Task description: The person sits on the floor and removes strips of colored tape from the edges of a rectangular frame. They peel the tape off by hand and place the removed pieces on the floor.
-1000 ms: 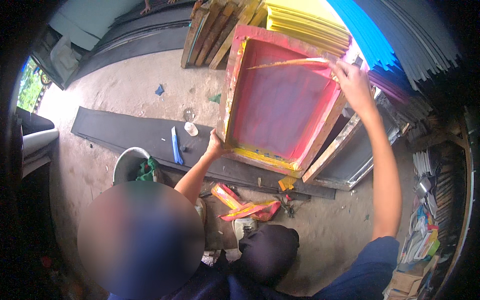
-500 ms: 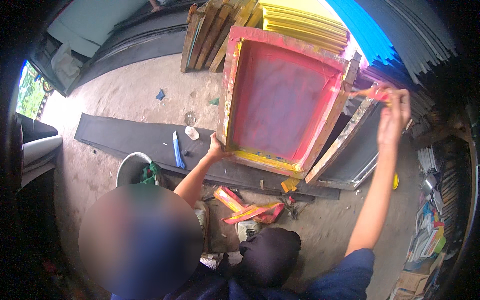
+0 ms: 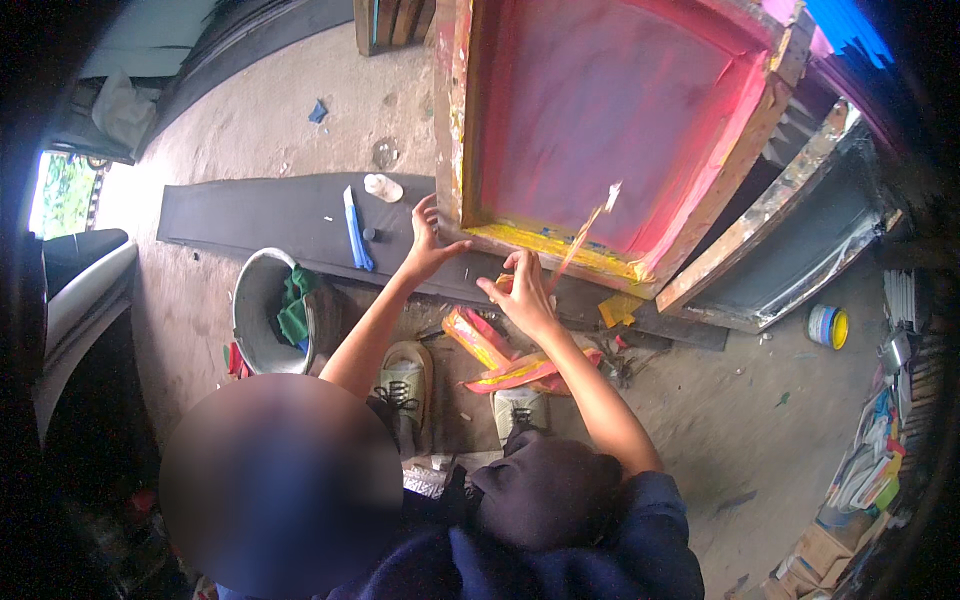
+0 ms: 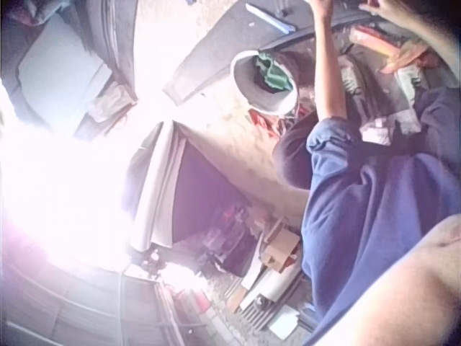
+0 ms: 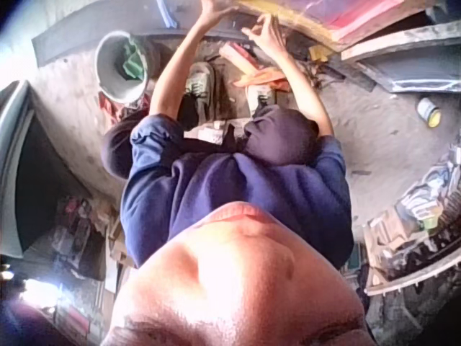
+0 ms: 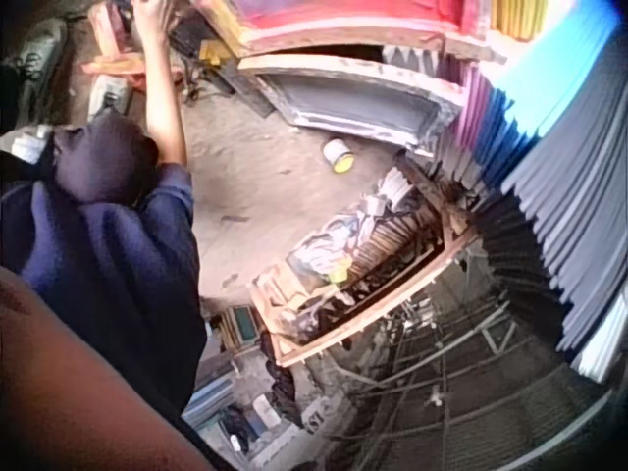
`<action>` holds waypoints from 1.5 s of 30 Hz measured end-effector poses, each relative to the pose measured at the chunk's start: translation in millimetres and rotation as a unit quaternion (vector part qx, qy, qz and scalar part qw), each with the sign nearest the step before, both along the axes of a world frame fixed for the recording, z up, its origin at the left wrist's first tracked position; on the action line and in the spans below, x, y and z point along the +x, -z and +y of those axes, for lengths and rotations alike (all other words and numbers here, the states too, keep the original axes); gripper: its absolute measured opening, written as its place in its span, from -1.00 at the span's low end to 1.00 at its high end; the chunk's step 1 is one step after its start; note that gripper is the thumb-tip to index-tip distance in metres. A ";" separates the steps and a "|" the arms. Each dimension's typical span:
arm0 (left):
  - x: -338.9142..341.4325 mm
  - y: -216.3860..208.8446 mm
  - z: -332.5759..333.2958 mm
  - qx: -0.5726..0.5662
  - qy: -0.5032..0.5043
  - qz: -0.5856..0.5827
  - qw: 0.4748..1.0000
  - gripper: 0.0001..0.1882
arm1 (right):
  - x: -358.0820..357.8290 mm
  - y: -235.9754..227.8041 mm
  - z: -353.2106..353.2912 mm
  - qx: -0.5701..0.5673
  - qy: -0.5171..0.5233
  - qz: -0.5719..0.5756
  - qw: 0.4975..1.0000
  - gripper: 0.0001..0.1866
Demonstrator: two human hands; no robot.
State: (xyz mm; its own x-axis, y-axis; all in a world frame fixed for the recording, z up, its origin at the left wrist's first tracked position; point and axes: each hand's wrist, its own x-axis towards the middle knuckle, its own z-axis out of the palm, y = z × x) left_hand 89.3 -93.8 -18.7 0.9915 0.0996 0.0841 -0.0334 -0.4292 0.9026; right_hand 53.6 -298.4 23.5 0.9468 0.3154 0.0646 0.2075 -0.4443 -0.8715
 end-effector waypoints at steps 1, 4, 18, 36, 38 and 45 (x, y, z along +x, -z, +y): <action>-3.0 2.0 1.5 -0.006 0.005 0.016 1.000 0.07 | -3.4 7.8 -0.1 -0.052 -0.013 -0.062 0.997 -0.44; -7.7 4.5 3.3 -0.032 0.010 0.042 0.999 0.05 | -2.7 6.6 -1.5 -0.162 -0.036 -0.093 0.982 -0.40; -5.9 12.7 -1.2 -0.079 -0.021 -0.004 0.997 0.03 | -24.2 54.8 2.3 -0.321 -0.007 -0.296 0.900 -0.57; -6.3 3.6 -2.7 -0.081 -0.022 0.017 0.996 0.13 | -10.5 28.5 5.7 -0.215 -0.051 -0.249 0.943 -0.57; -6.9 6.3 -2.4 -0.107 -0.025 0.014 0.994 0.14 | -7.6 34.5 9.0 -0.225 -0.076 -0.254 0.938 -0.58; -5.5 14.7 -1.0 -0.097 -0.026 0.013 0.995 0.14 | -21.0 44.0 2.2 -0.240 -0.094 -0.249 0.934 -0.65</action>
State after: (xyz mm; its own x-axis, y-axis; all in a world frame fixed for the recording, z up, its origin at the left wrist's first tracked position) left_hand 83.8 -94.8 -33.4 0.9862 0.1622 0.0330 0.0081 -0.2465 0.9691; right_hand 32.5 -296.2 -20.5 0.7623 0.5782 0.2907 0.6471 -0.6744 -0.3557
